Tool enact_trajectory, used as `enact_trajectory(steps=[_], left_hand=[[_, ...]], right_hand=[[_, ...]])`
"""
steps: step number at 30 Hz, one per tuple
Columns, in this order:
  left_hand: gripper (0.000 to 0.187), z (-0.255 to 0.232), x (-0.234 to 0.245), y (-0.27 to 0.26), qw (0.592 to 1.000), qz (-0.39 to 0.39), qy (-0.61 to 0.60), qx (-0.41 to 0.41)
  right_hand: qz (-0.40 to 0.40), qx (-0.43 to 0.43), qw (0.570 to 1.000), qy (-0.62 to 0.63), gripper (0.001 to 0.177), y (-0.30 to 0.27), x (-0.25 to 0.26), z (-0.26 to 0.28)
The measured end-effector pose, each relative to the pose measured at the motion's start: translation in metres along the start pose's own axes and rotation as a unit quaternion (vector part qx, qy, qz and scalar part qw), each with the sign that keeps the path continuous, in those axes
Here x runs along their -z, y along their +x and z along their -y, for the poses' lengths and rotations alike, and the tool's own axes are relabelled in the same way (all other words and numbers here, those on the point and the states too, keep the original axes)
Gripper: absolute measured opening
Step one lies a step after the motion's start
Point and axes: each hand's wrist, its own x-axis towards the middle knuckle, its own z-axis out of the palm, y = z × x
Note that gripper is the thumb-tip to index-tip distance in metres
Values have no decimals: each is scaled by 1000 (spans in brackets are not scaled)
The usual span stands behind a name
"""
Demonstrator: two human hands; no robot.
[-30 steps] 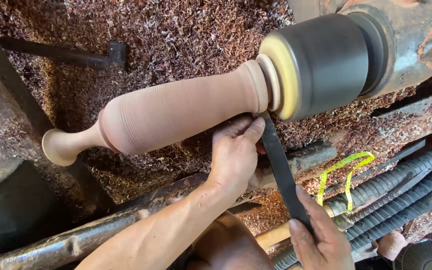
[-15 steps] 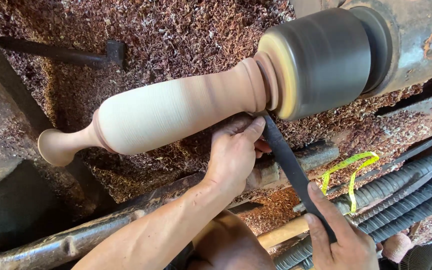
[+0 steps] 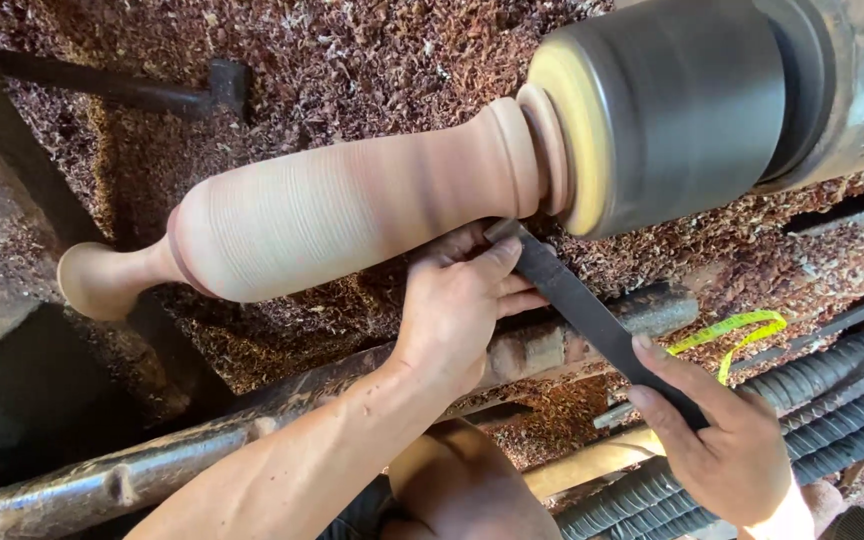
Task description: Shaping a wooden object on a lathe using a handheld chisel
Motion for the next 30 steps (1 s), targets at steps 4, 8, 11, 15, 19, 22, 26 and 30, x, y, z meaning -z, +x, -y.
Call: enact_trajectory(steps=[4, 8, 11, 15, 19, 22, 26, 30], left_hand=[[13, 2, 2, -1, 999, 15, -16, -33], [11, 6, 5, 1, 997, 33, 2, -70], [11, 9, 5, 3, 997, 27, -5, -72], [9, 9, 6, 2, 995, 51, -5, -83], [8, 6, 5, 1, 998, 24, 16, -61], [8, 7, 5, 1, 998, 29, 6, -62], [11, 3, 1, -3, 997, -4, 33, -64], [13, 4, 2, -1, 998, 1, 21, -55]], right_hand=[[-11, 12, 1000, -9, 44, 3, -2, 1], [-18, 11, 1000, -10, 45, 2, -5, -2], [-28, 10, 999, -20, 43, -1, -8, -4], [-31, 3, 999, -37, 44, -2, -10, -5], [-42, 18, 998, -39, 42, -3, -13, -7], [-47, 22, 998, -38, 42, -3, -13, -7], [-33, 30, 998, -32, 43, -1, -7, -8], [-33, 42, 998, -40, 41, 4, -2, -2]])
